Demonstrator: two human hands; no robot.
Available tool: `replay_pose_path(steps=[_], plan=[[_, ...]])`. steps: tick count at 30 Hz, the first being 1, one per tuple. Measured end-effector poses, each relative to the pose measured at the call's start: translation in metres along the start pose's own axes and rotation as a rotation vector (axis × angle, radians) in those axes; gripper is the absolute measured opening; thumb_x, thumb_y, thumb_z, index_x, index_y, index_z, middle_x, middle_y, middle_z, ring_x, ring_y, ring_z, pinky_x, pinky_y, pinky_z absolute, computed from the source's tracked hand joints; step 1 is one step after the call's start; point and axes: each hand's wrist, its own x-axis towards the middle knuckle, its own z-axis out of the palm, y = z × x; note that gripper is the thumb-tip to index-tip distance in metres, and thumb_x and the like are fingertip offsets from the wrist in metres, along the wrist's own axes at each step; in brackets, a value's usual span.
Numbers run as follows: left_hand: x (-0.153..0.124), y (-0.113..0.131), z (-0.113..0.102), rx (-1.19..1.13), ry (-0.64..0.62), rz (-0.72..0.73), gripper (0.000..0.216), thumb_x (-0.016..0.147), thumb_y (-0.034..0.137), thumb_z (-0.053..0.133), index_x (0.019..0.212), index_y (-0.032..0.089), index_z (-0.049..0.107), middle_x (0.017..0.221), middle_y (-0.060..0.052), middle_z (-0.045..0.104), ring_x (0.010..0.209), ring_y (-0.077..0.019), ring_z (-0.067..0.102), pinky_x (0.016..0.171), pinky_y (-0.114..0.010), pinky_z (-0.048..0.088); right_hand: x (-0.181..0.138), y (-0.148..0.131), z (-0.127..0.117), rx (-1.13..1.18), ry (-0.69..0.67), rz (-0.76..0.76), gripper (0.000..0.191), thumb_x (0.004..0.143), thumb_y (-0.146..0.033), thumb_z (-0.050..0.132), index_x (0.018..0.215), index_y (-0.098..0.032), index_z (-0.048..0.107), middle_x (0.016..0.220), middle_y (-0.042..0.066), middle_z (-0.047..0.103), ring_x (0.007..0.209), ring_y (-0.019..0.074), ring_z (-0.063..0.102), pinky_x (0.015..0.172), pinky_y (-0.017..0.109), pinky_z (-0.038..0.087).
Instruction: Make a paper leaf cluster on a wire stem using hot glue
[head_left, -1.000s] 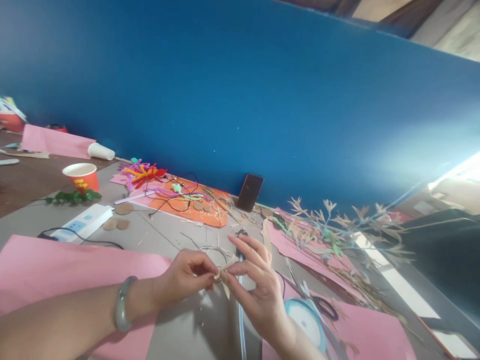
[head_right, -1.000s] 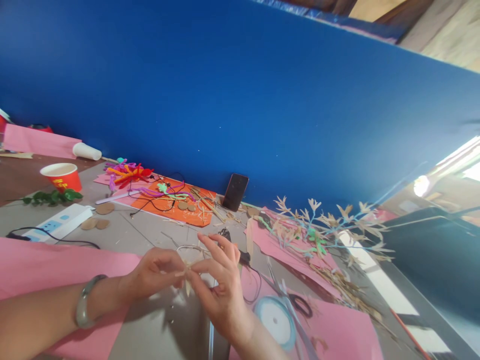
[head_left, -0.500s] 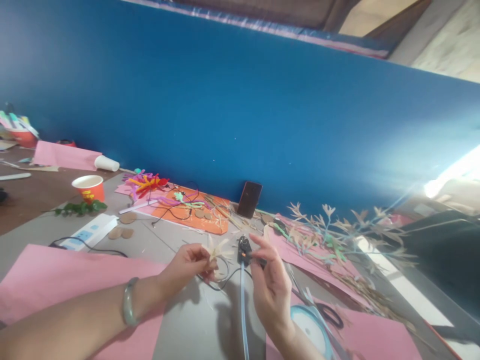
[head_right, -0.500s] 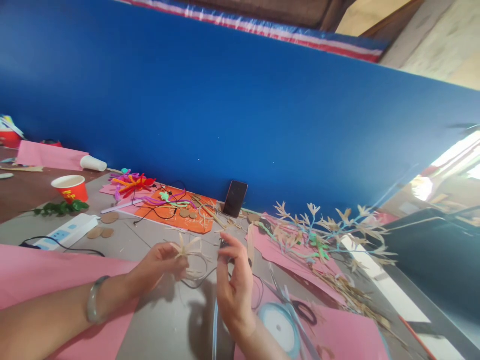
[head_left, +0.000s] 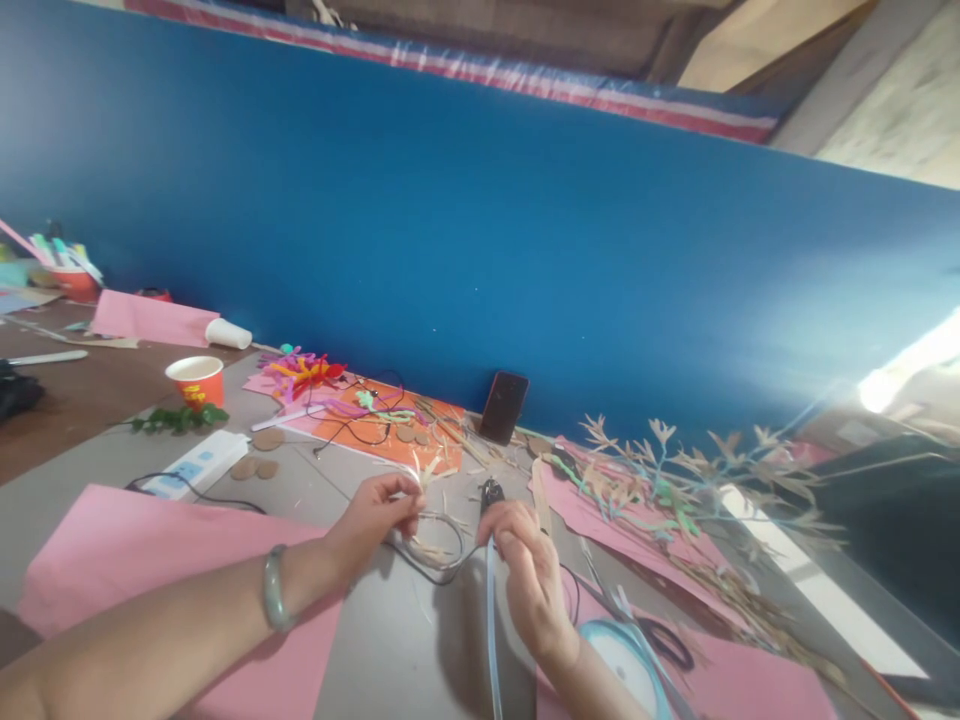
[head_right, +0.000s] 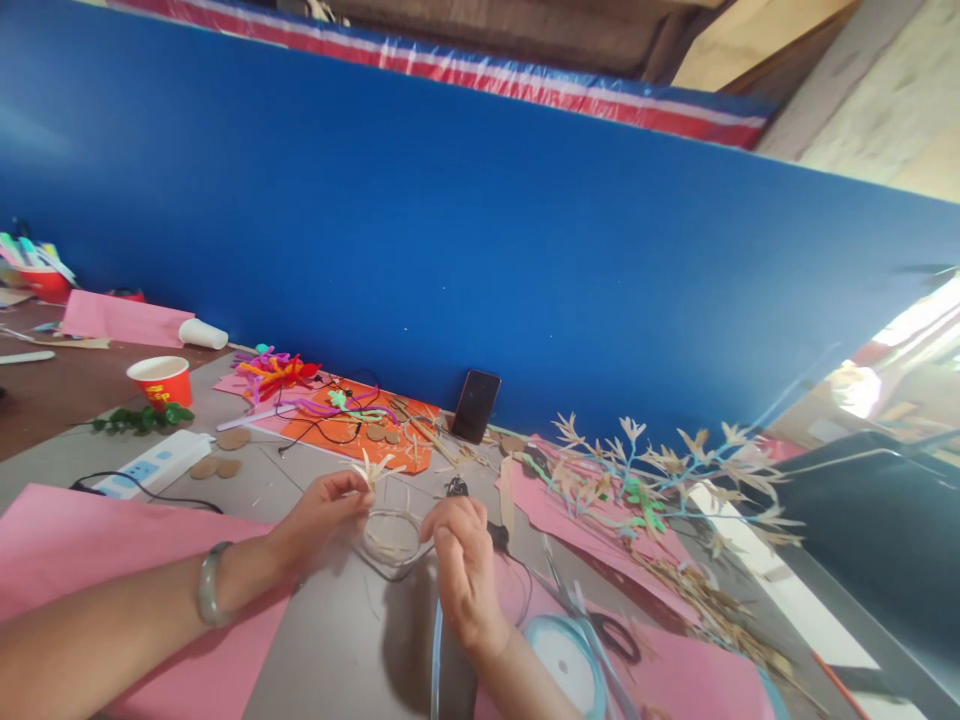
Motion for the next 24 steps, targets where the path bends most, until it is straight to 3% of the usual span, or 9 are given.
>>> replay_pose_path(steps=[4,7,9,11,14,16,19,22,24], plan=[[0.0,0.008,0.002,-0.047,0.001,-0.03,0.031,0.066,0.034,0.079,0.071,0.014,0.056,0.051,0.005,0.055,0.044,-0.0062,0.049,0.047,-0.017,0.036,0.002,0.004,0.01,-0.123,0.021,0.033,0.026,0.092,-0.025,0.045,0.069,-0.022,0.057,0.067,0.0,0.061,0.068,0.018,0.057,0.072,0.034,0.04],[-0.004,0.012,0.006,-0.091,-0.1,-0.089,0.028,0.067,0.03,0.079,0.068,0.014,0.057,0.05,0.004,0.055,0.045,-0.0071,0.051,0.048,-0.018,0.038,0.002,0.008,0.014,-0.118,0.017,0.014,0.02,0.085,-0.028,0.06,0.067,-0.021,0.058,0.07,0.001,0.065,0.071,0.0187,0.06,0.072,0.033,0.042],[-0.007,0.012,0.007,-0.087,-0.175,-0.125,0.025,0.068,0.029,0.078,0.07,0.013,0.059,0.051,0.003,0.057,0.046,-0.0087,0.054,0.049,-0.019,0.04,0.001,0.009,0.014,-0.045,0.044,0.052,0.01,0.08,-0.029,0.067,0.076,-0.021,0.061,0.077,0.002,0.067,0.07,0.0183,0.06,0.069,0.032,0.045],[-0.01,0.011,0.008,-0.045,-0.216,-0.136,0.024,0.069,0.029,0.078,0.07,0.012,0.061,0.052,0.001,0.059,0.048,-0.0104,0.056,0.05,-0.02,0.041,0.0,0.008,0.014,0.041,0.013,0.118,0.025,0.079,-0.03,0.068,0.1,-0.02,0.063,0.083,0.003,0.067,0.07,0.0173,0.059,0.067,0.03,0.047],[-0.013,0.01,0.009,0.026,-0.211,-0.117,0.025,0.069,0.031,0.078,0.069,0.012,0.062,0.053,0.0,0.059,0.049,-0.0109,0.056,0.052,-0.021,0.042,-0.002,0.004,0.015,0.149,-0.219,0.227,0.05,0.081,-0.033,0.067,0.127,-0.019,0.054,0.081,0.002,0.066,0.07,0.0162,0.06,0.069,0.029,0.049],[-0.013,0.011,0.009,0.061,-0.193,-0.094,0.025,0.069,0.032,0.078,0.069,0.012,0.063,0.055,0.001,0.059,0.051,-0.0101,0.055,0.054,-0.021,0.043,-0.002,0.0,0.018,0.177,-0.35,0.289,0.047,0.082,-0.033,0.066,0.125,-0.019,0.057,0.079,0.002,0.068,0.069,0.0159,0.061,0.068,0.028,0.049],[-0.014,0.013,0.009,0.095,-0.167,-0.074,0.025,0.071,0.033,0.076,0.069,0.012,0.063,0.057,0.001,0.059,0.052,-0.0093,0.053,0.055,-0.021,0.042,-0.002,-0.004,0.023,0.183,-0.426,0.304,0.03,0.084,-0.034,0.063,0.111,-0.022,0.068,0.085,0.003,0.072,0.064,0.015,0.06,0.063,0.027,0.048],[-0.013,0.014,0.009,0.125,-0.174,-0.053,0.024,0.073,0.033,0.075,0.07,0.012,0.063,0.058,0.001,0.058,0.053,-0.0096,0.053,0.056,-0.022,0.041,-0.002,-0.002,0.026,0.215,-0.406,0.304,0.024,0.085,-0.036,0.062,0.101,-0.024,0.073,0.091,0.004,0.074,0.062,0.0151,0.059,0.06,0.027,0.047],[-0.012,0.014,0.009,0.138,-0.186,-0.042,0.024,0.074,0.033,0.074,0.07,0.012,0.064,0.057,0.002,0.057,0.053,-0.0095,0.052,0.056,-0.022,0.041,-0.003,0.001,0.026,0.222,-0.314,0.332,0.026,0.083,-0.039,0.063,0.101,-0.022,0.072,0.089,0.005,0.074,0.062,0.0155,0.059,0.058,0.026,0.047]])
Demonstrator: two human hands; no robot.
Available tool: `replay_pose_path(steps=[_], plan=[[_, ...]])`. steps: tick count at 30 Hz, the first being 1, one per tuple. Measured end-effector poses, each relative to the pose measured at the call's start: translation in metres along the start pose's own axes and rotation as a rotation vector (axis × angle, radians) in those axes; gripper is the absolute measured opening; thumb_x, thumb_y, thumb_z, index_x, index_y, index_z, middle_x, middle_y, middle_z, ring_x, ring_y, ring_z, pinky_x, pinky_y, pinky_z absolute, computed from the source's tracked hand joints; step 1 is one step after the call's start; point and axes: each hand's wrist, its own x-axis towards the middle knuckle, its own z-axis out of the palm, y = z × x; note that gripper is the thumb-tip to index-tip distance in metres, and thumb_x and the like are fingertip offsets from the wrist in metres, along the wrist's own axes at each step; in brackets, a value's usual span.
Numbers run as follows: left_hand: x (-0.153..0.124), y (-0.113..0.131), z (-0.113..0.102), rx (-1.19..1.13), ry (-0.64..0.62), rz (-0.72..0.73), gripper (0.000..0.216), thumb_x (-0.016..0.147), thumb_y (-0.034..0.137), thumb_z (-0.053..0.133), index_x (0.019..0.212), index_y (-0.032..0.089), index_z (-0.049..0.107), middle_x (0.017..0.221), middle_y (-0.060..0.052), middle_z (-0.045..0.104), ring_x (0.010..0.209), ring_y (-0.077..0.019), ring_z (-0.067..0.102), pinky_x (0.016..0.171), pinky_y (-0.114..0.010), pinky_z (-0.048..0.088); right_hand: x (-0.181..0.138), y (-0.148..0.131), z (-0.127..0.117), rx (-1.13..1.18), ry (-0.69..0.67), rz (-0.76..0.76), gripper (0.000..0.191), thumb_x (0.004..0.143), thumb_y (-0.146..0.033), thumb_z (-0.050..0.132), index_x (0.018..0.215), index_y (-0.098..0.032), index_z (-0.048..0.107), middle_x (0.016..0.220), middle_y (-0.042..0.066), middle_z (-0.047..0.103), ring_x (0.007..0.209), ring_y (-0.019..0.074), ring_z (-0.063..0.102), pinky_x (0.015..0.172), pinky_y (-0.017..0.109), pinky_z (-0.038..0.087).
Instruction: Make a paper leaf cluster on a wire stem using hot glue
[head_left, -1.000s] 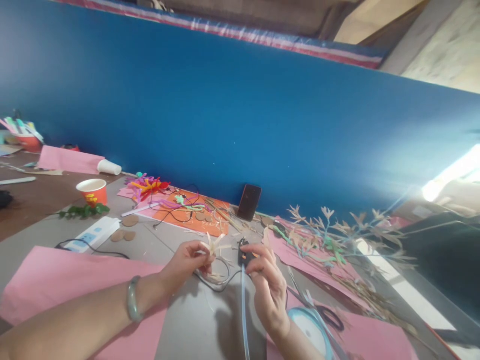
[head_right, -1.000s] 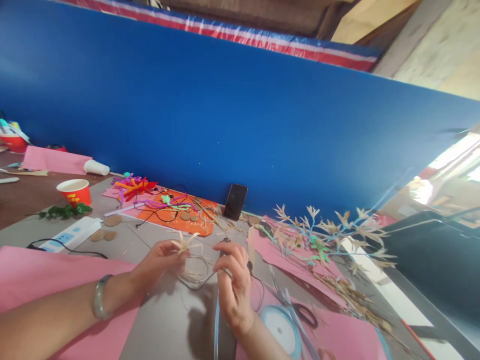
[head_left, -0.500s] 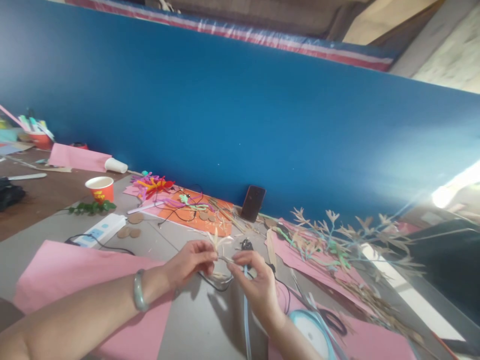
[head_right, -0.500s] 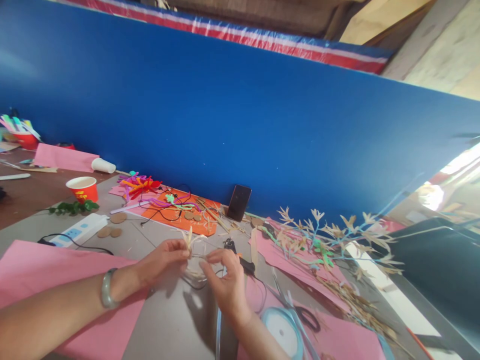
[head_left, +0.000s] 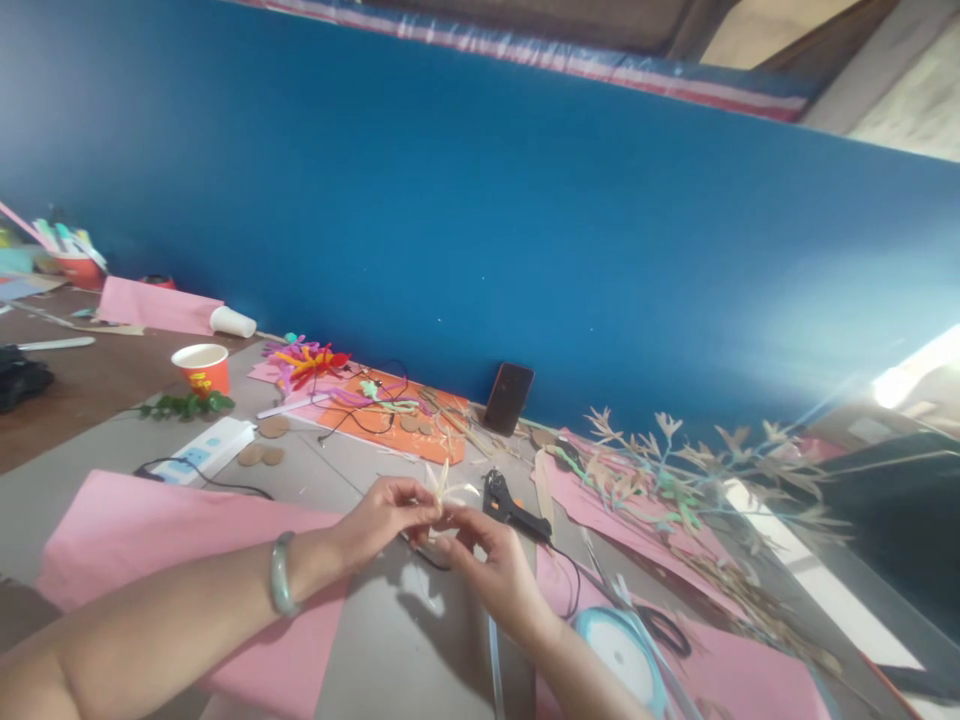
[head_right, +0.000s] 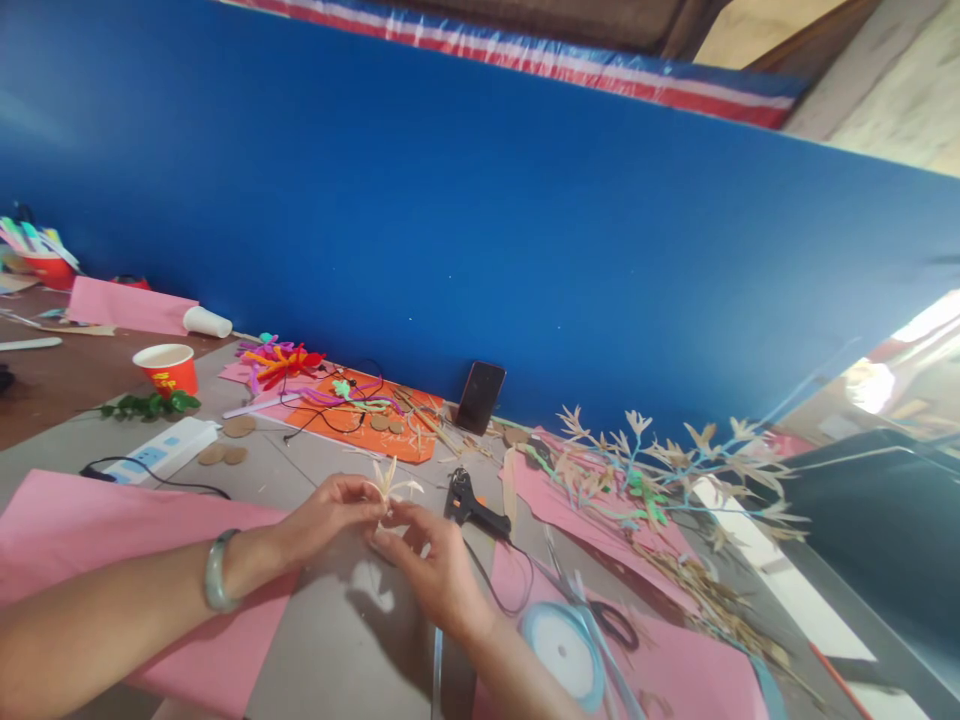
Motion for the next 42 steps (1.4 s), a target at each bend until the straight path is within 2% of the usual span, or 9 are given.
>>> replay_pose_path(steps=[4,7,10,14,21,26,30,35,42], plan=[[0.002,-0.005,-0.003,0.013,0.012,0.005,0.023,0.072,0.033,0.075,0.07,0.012,0.064,0.056,0.001,0.058,0.052,-0.0095,0.053,0.055,-0.021,0.041,0.0,0.003,0.0,0.027,0.173,0.014,0.028,0.078,-0.039,0.068,0.097,-0.018,0.071,0.083,0.006,0.071,0.062,0.0156,0.057,0.055,0.025,0.045],[0.004,-0.011,-0.004,0.0,0.009,-0.012,0.026,0.07,0.035,0.077,0.071,0.012,0.064,0.058,0.001,0.06,0.053,-0.0105,0.055,0.056,-0.022,0.043,-0.002,0.003,0.001,0.028,0.205,0.012,0.026,0.077,-0.038,0.069,0.092,-0.018,0.07,0.077,0.004,0.069,0.061,0.0146,0.055,0.057,0.025,0.045],[0.004,-0.016,-0.004,-0.01,-0.013,-0.056,0.028,0.067,0.036,0.079,0.071,0.012,0.064,0.054,0.0,0.06,0.05,-0.0109,0.055,0.052,-0.022,0.042,-0.002,0.005,0.002,0.022,0.217,-0.014,0.02,0.083,-0.037,0.063,0.081,-0.018,0.069,0.07,0.002,0.065,0.062,0.0144,0.053,0.06,0.026,0.043],[0.005,-0.013,-0.004,-0.11,0.039,-0.091,0.024,0.066,0.03,0.08,0.071,0.013,0.064,0.055,0.001,0.06,0.048,-0.0101,0.056,0.051,-0.021,0.042,0.0,0.01,0.0,-0.02,0.272,-0.021,0.023,0.084,-0.035,0.061,0.071,-0.018,0.064,0.062,0.0,0.059,0.059,0.0136,0.048,0.057,0.025,0.039],[0.013,0.003,-0.012,-0.295,0.076,-0.122,0.02,0.066,0.024,0.079,0.071,0.012,0.065,0.057,0.001,0.058,0.049,-0.0075,0.054,0.051,-0.018,0.042,0.004,0.008,-0.009,-0.083,0.35,-0.001,0.024,0.083,-0.035,0.061,0.068,-0.017,0.063,0.059,-0.001,0.057,0.055,0.0126,0.046,0.053,0.024,0.036],[0.018,0.003,-0.019,-0.422,0.1,-0.151,0.02,0.065,0.022,0.08,0.072,0.012,0.065,0.071,0.001,0.06,0.051,-0.0052,0.054,0.049,-0.017,0.042,0.007,0.007,-0.019,-0.074,0.533,-0.008,0.023,0.084,-0.037,0.061,0.074,-0.017,0.064,0.058,-0.002,0.056,0.054,0.0123,0.046,0.053,0.024,0.037],[0.021,0.0,-0.023,-0.466,0.092,-0.145,0.019,0.066,0.022,0.08,0.073,0.013,0.064,0.073,0.0,0.062,0.051,-0.0058,0.055,0.047,-0.017,0.043,0.008,0.01,-0.024,-0.022,0.669,-0.035,0.025,0.085,-0.041,0.06,0.075,-0.018,0.061,0.059,-0.003,0.053,0.054,0.0118,0.045,0.052,0.023,0.037],[0.021,0.0,-0.026,-0.486,0.085,-0.15,0.019,0.068,0.022,0.078,0.077,0.012,0.065,0.069,0.001,0.061,0.05,-0.0059,0.054,0.047,-0.017,0.042,0.008,0.011,-0.022,-0.006,0.694,-0.04,0.033,0.086,-0.047,0.058,0.069,-0.019,0.054,0.057,-0.005,0.048,0.053,0.0115,0.042,0.052,0.024,0.034],[0.019,0.003,-0.024,-0.482,0.103,-0.14,0.019,0.068,0.023,0.077,0.078,0.012,0.065,0.059,0.002,0.056,0.048,-0.0074,0.054,0.045,-0.018,0.039,0.007,0.009,-0.022,-0.012,0.647,-0.031,0.043,0.09,-0.054,0.047,0.062,-0.021,0.045,0.055,-0.005,0.042,0.052,0.0112,0.038,0.051,0.024,0.033]])
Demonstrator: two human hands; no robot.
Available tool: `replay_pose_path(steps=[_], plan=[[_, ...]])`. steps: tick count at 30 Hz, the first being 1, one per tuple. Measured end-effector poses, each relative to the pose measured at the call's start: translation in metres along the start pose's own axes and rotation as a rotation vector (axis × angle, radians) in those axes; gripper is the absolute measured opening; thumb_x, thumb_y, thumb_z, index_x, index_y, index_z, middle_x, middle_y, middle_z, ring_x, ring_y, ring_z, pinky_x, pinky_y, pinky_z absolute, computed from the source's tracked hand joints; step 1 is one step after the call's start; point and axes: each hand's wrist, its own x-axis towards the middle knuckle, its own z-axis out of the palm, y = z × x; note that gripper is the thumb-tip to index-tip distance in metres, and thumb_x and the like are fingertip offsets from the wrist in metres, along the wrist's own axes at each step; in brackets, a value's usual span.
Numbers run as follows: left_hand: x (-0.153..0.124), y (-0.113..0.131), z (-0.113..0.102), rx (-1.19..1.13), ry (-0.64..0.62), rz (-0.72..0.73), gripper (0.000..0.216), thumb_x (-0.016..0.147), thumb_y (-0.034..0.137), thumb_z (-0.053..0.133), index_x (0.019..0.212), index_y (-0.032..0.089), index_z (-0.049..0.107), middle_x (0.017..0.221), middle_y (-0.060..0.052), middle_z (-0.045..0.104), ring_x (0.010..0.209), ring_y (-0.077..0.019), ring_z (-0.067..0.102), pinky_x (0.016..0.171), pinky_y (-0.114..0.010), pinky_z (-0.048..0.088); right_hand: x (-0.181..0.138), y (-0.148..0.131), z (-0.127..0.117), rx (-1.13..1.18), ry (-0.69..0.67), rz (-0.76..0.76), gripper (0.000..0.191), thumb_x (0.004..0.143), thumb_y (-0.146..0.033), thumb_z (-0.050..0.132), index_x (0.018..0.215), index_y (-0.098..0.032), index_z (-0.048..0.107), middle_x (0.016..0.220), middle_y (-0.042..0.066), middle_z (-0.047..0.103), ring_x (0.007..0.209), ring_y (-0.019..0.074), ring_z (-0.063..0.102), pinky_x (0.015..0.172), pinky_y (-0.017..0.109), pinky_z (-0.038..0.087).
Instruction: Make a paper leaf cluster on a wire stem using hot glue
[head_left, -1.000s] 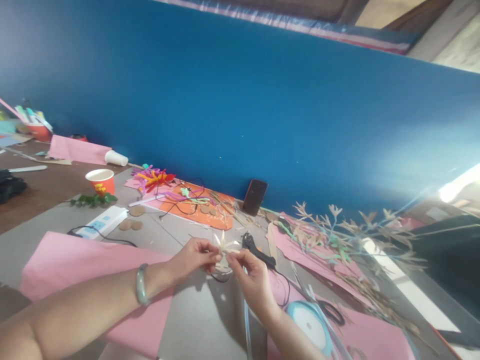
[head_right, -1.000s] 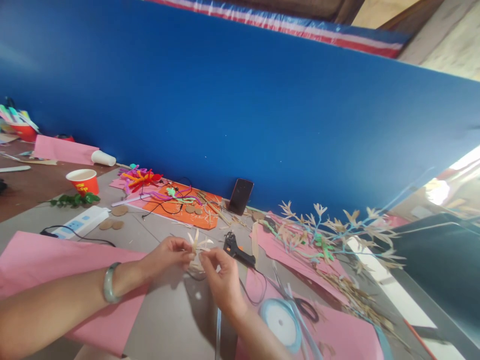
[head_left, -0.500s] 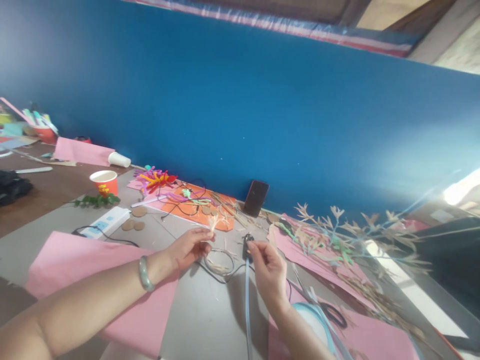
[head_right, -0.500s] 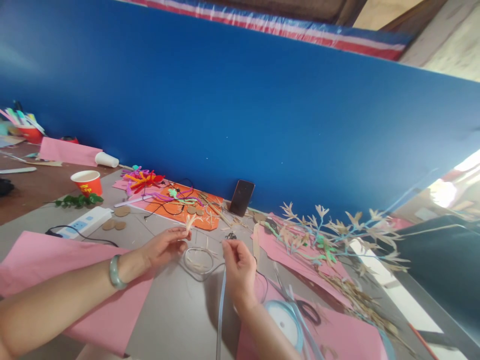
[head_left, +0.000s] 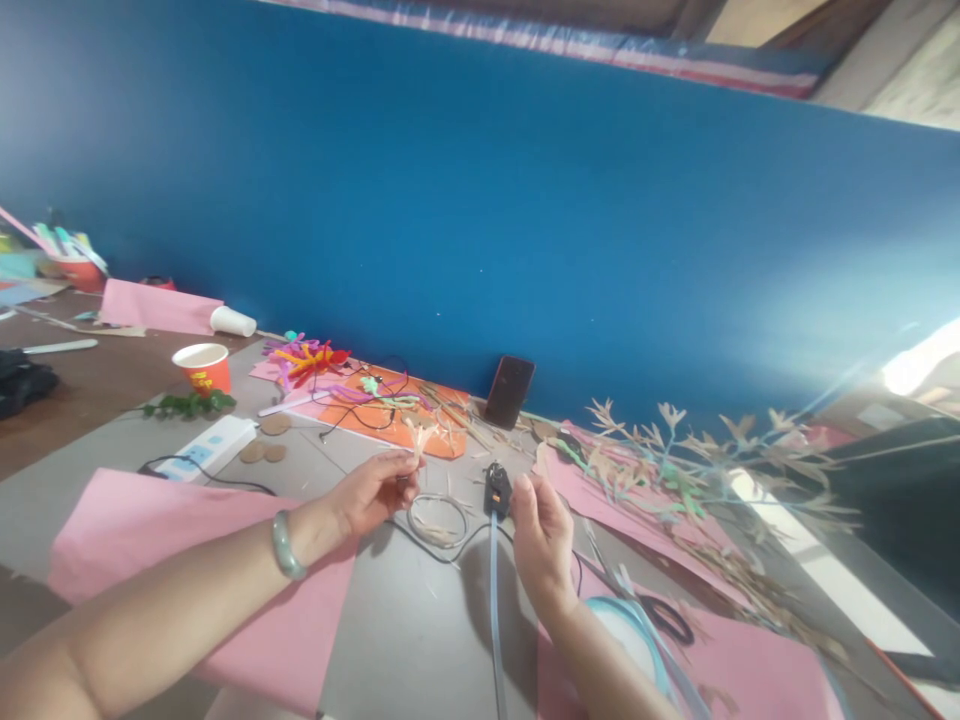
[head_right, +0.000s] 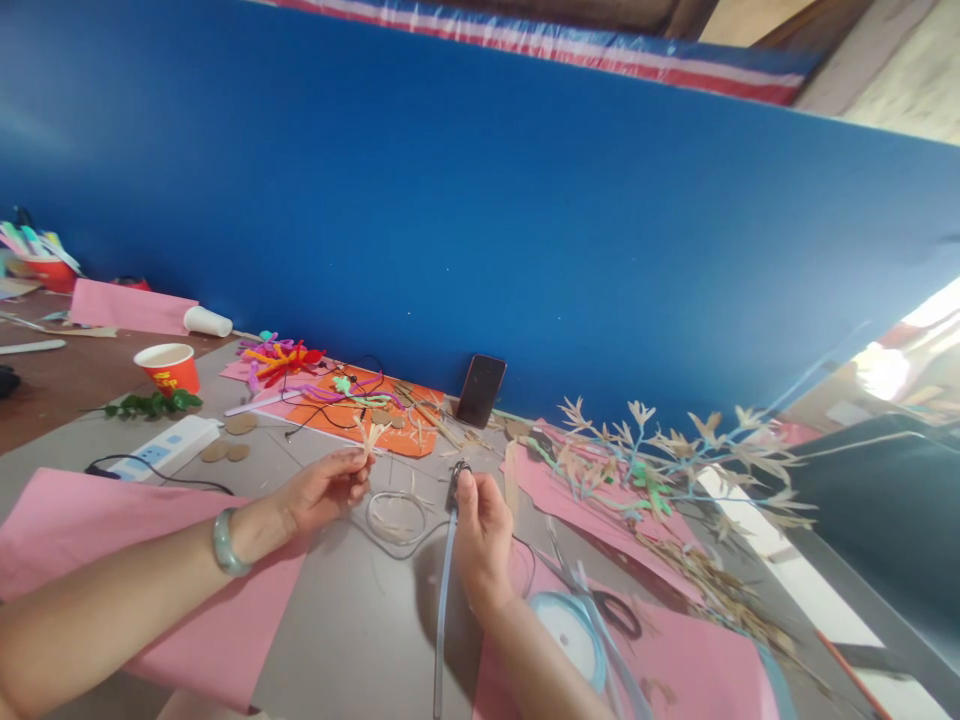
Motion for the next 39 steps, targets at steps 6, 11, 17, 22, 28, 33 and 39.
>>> replay_pose_path(steps=[6,11,17,22,28,33,39], plan=[[-0.002,0.0,0.003,0.016,-0.002,0.005,0.019,0.068,0.024,0.076,0.077,0.012,0.065,0.074,0.0,0.062,0.049,-0.0058,0.053,0.047,-0.018,0.04,-0.001,0.006,0.003,-0.052,-0.063,-0.128,0.015,0.082,-0.033,0.063,0.088,-0.02,0.063,0.083,0.003,0.064,0.073,0.0176,0.059,0.069,0.03,0.046],[-0.006,-0.006,0.006,0.089,-0.018,-0.004,0.023,0.066,0.027,0.078,0.081,0.012,0.068,0.066,0.001,0.056,0.051,-0.0063,0.051,0.044,-0.017,0.034,-0.01,-0.005,0.009,-0.034,-0.211,-0.166,0.011,0.076,-0.027,0.068,0.086,-0.022,0.069,0.098,0.008,0.068,0.093,0.0244,0.063,0.084,0.038,0.048],[-0.013,-0.022,0.011,0.155,-0.104,-0.011,0.024,0.064,0.027,0.082,0.069,0.013,0.063,0.055,0.005,0.046,0.047,-0.0047,0.042,0.046,-0.018,0.028,-0.026,-0.026,0.016,0.083,-0.379,0.086,0.013,0.073,-0.034,0.073,0.076,-0.021,0.072,0.078,0.004,0.071,0.074,0.0209,0.065,0.066,0.029,0.052],[-0.017,-0.032,0.013,0.176,-0.08,0.001,0.03,0.059,0.033,0.085,0.067,0.013,0.064,0.057,0.002,0.052,0.05,-0.0074,0.046,0.049,-0.021,0.032,-0.032,-0.024,0.02,0.188,-0.466,0.202,0.019,0.077,-0.038,0.07,0.078,-0.02,0.075,0.079,0.005,0.073,0.077,0.0214,0.064,0.07,0.03,0.051],[-0.018,-0.034,0.014,0.182,-0.107,-0.004,0.028,0.061,0.031,0.085,0.069,0.011,0.067,0.067,-0.002,0.061,0.051,-0.0067,0.045,0.052,-0.022,0.033,-0.033,-0.015,0.022,0.459,-0.606,0.338,0.024,0.084,-0.039,0.065,0.091,-0.018,0.075,0.082,0.006,0.073,0.081,0.022,0.065,0.079,0.035,0.049],[-0.018,-0.036,0.013,0.144,-0.097,-0.027,0.023,0.062,0.024,0.084,0.067,0.013,0.065,0.066,0.0,0.06,0.053,-0.0068,0.046,0.055,-0.022,0.033,-0.033,-0.015,0.023,0.552,-0.607,0.428,0.02,0.081,-0.038,0.069,0.082,-0.018,0.072,0.079,0.003,0.07,0.077,0.0181,0.063,0.075,0.03,0.047],[-0.025,-0.027,0.021,0.184,-0.221,-0.021,0.019,0.068,0.026,0.078,0.07,0.012,0.066,0.069,-0.001,0.057,0.057,-0.008,0.047,0.058,-0.023,0.034,-0.034,-0.014,0.023,0.53,-0.605,0.469,0.024,0.08,-0.042,0.07,0.079,-0.018,0.069,0.072,0.001,0.066,0.069,0.0141,0.057,0.067,0.025,0.044]])
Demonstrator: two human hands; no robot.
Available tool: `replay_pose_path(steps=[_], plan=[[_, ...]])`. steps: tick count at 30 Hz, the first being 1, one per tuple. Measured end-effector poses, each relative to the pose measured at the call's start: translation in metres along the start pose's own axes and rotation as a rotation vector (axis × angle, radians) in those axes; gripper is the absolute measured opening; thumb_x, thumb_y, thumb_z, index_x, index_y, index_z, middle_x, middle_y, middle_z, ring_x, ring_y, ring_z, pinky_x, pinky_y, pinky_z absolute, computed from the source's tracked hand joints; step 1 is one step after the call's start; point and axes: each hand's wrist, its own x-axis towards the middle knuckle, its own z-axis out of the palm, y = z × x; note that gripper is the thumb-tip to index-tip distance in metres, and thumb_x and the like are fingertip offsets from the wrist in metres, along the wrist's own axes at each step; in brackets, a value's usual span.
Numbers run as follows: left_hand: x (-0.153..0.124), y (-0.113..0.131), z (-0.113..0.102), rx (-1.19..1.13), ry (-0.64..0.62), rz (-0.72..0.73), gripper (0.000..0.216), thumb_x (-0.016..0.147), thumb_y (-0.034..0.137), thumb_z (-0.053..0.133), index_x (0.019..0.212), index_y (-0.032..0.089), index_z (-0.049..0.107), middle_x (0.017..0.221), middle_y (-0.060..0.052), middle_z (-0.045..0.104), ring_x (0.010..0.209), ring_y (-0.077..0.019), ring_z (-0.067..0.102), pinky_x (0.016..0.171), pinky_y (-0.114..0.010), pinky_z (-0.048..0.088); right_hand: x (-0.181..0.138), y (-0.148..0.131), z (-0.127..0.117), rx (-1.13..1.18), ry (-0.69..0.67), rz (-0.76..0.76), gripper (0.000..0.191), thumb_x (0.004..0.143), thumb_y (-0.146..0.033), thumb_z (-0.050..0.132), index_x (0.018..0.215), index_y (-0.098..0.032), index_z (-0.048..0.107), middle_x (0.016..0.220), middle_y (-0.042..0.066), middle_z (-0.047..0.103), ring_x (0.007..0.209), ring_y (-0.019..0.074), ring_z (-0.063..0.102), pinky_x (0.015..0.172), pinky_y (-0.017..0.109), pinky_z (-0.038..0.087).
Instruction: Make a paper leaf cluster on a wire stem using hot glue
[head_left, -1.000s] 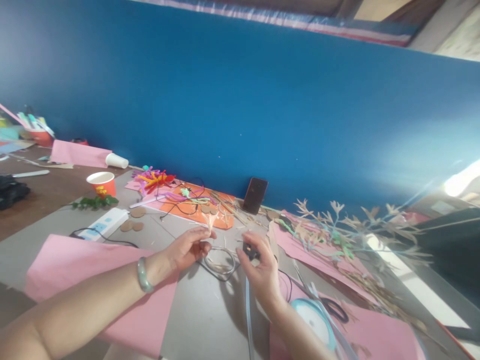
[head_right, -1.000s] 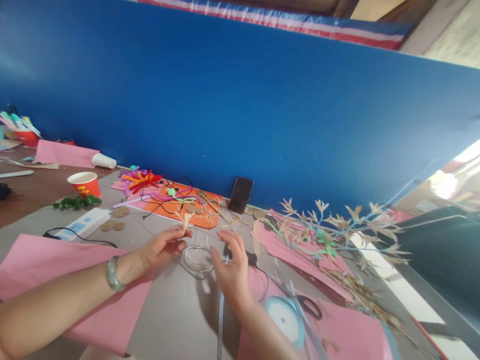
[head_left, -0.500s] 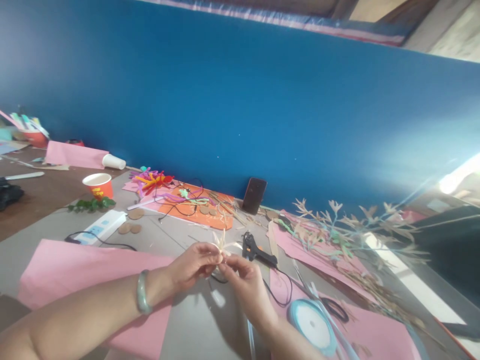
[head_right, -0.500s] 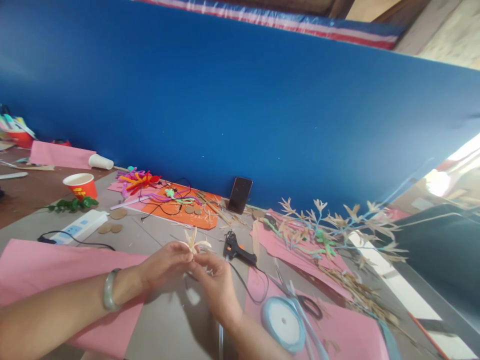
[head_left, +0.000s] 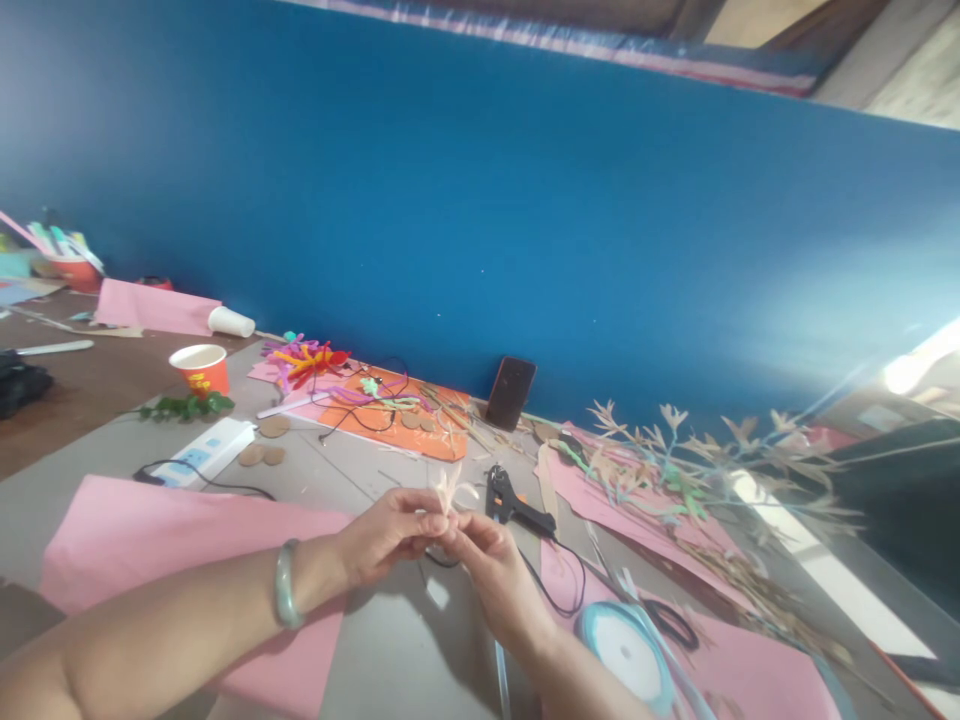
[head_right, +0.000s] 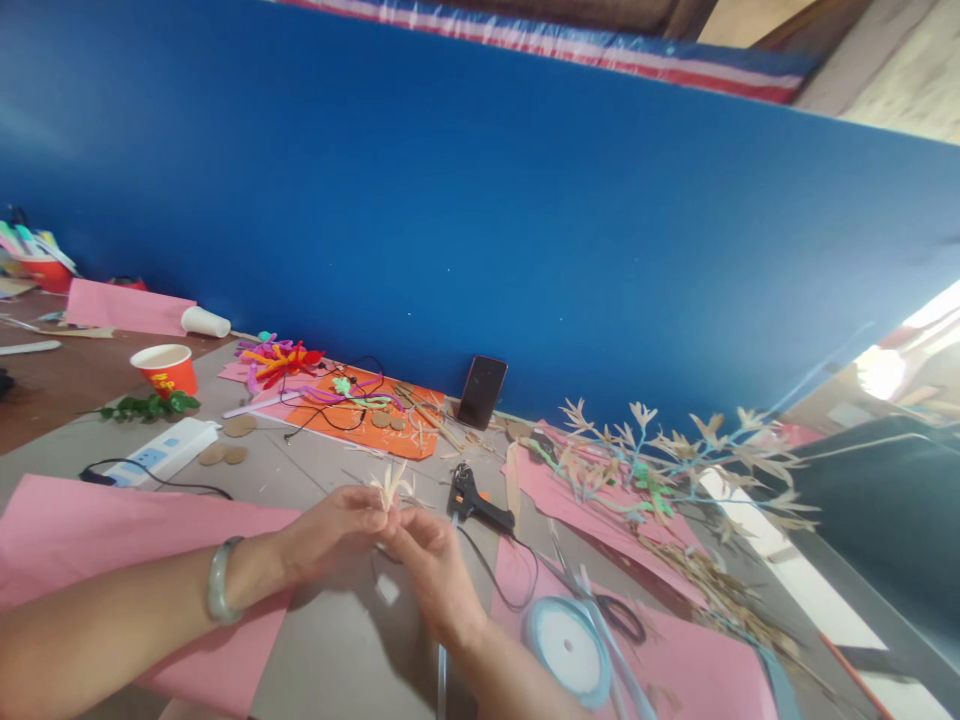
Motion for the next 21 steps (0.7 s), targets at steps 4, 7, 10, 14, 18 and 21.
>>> replay_pose_path(steps=[4,7,10,14,18,21], plan=[[-0.002,0.008,0.002,0.062,0.012,-0.013,0.021,0.07,0.032,0.073,0.074,0.012,0.069,0.064,-0.002,0.056,0.057,-0.0108,0.047,0.055,-0.024,0.034,0.0,-0.002,0.001,0.013,0.002,-0.027,0.029,0.08,-0.045,0.069,0.072,-0.018,0.066,0.067,0.0,0.062,0.066,0.0143,0.055,0.065,0.025,0.044],[-0.001,0.011,0.002,0.074,0.05,-0.015,0.02,0.072,0.032,0.069,0.077,0.012,0.069,0.063,-0.002,0.056,0.055,-0.0109,0.047,0.054,-0.023,0.033,0.001,-0.003,0.001,0.016,0.0,-0.043,0.028,0.08,-0.045,0.068,0.07,-0.019,0.065,0.064,-0.001,0.061,0.066,0.0143,0.055,0.068,0.026,0.045],[0.0,0.01,0.0,0.097,0.057,0.001,0.015,0.073,0.027,0.067,0.077,0.013,0.069,0.063,-0.001,0.055,0.054,-0.0093,0.045,0.054,-0.023,0.031,0.002,-0.002,0.0,0.031,-0.016,-0.052,0.024,0.082,-0.041,0.067,0.072,-0.019,0.065,0.067,-0.002,0.061,0.066,0.0126,0.054,0.069,0.024,0.044],[0.004,0.004,-0.005,0.114,0.11,0.044,0.01,0.072,0.024,0.069,0.074,0.014,0.067,0.061,0.001,0.054,0.052,-0.0087,0.044,0.054,-0.023,0.032,0.003,0.0,-0.002,-0.009,-0.008,-0.063,0.022,0.083,-0.038,0.067,0.074,-0.018,0.064,0.069,-0.002,0.058,0.065,0.0108,0.049,0.065,0.022,0.04],[0.006,0.0,-0.008,0.144,0.162,0.099,0.013,0.07,0.024,0.072,0.067,0.014,0.064,0.056,0.002,0.053,0.051,-0.0088,0.044,0.054,-0.022,0.033,0.003,0.001,-0.003,-0.052,0.006,-0.074,0.022,0.084,-0.039,0.067,0.075,-0.018,0.064,0.069,-0.003,0.056,0.065,0.0106,0.046,0.063,0.021,0.039],[0.006,-0.001,-0.008,0.16,0.175,0.129,0.02,0.068,0.024,0.074,0.06,0.014,0.058,0.062,0.001,0.057,0.053,-0.0079,0.045,0.054,-0.022,0.034,0.002,0.0,-0.003,-0.067,0.012,-0.081,0.024,0.083,-0.04,0.067,0.074,-0.018,0.063,0.068,-0.003,0.055,0.064,0.0108,0.046,0.063,0.021,0.038]])
